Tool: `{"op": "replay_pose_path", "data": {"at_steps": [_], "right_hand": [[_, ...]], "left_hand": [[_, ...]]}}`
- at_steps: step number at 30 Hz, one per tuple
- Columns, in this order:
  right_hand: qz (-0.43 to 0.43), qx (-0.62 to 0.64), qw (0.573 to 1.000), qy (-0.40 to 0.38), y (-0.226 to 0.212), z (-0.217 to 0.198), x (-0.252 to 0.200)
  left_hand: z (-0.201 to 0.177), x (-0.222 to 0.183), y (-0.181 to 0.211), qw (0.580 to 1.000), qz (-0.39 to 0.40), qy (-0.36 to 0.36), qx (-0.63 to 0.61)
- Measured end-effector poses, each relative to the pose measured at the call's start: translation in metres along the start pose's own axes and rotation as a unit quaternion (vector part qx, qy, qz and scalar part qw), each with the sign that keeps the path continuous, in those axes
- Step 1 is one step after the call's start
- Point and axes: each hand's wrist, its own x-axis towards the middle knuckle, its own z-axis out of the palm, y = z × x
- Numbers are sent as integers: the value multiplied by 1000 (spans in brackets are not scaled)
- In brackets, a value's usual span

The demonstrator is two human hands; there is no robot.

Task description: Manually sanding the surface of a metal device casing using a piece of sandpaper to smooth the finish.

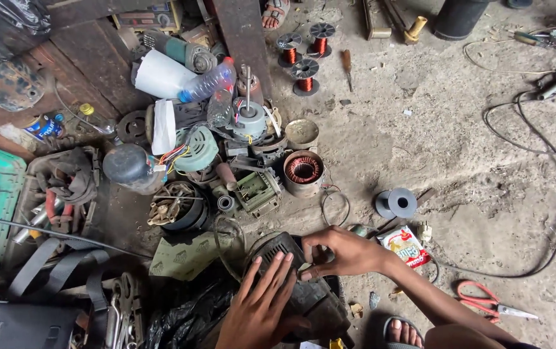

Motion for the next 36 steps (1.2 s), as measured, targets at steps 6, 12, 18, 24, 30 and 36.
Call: {"op": "replay_pose_path", "data": {"at_steps": [6,12,18,24,30,36], "right_hand": [[-2,-23,1000,-9,-3,0,3],[5,-21,999,-23,-1,1,5],[3,-39,999,-15,-9,1,4],[-28,-22,999,-22,-7,-2,1],[51,-70,996,7,-8,5,6],[53,-61,997,-13,-9,6,-1]], "left_hand": [[2,-4,-1,1000,-3,7,-18],[6,-3,-1,999,-24,-1,-39],[11,-9,-4,999,-19,-10,-36],[7,-8,-6,999,-19,-2,-39],[9,-11,-9,999,-22,16,-35],[28,-43,-12,991,-99,27,82]]}}
